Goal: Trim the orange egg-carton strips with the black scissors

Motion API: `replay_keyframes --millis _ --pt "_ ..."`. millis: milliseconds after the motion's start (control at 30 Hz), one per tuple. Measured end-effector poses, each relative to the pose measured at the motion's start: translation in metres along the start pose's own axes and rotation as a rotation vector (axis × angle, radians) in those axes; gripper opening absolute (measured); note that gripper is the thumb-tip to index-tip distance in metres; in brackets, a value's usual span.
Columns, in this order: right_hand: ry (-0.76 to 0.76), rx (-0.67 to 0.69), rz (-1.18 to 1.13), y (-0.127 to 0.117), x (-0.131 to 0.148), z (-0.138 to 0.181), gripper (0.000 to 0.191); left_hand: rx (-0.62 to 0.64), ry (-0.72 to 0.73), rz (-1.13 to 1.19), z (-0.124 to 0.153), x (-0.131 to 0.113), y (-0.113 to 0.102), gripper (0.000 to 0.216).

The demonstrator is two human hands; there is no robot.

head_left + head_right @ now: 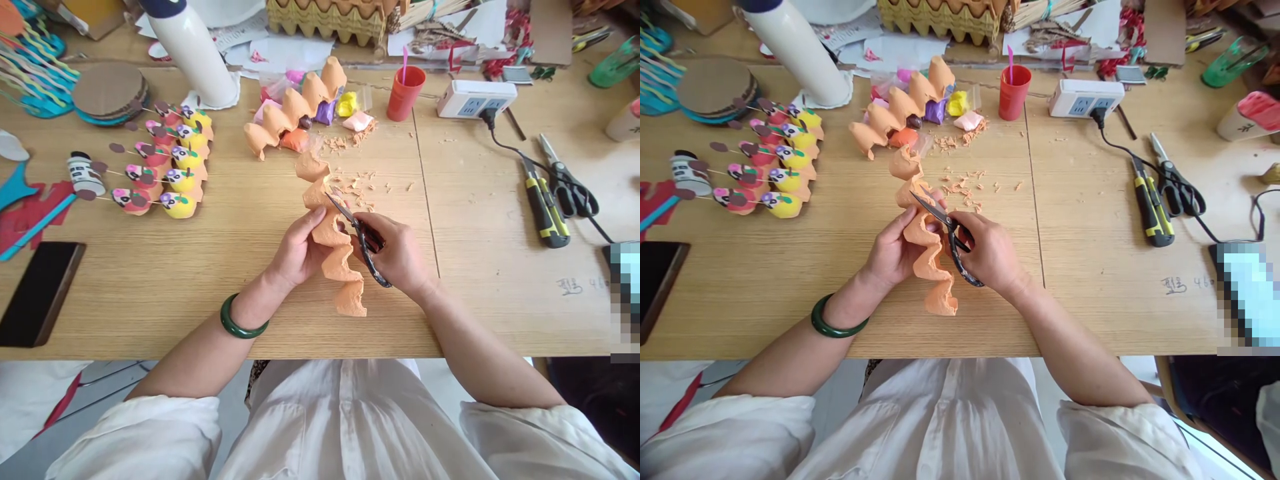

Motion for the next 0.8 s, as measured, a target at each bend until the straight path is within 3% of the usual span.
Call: replay_keyframes --millis 433,800 --pt "-0.027 -0.085 0.244 0.010 -0.010 0.006 0.032 -0.003 -0.157 0.061 0.002 0.004 -0.001 0.027" --pt "0.021 -0.059 0.257 0.012 -0.008 0.008 0.035 -0.038 -0.187 0.062 0.001 0.005 0.001 0.030"
Point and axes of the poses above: each hand's wrist, its own z-axis away from the middle knuckle, its own y-axis out of the palm, x = y × z, the point moved 1 cm from there along -z, towards the middle knuckle, and after that the axes turned 5 degrees about x, right-handed, at the moved point
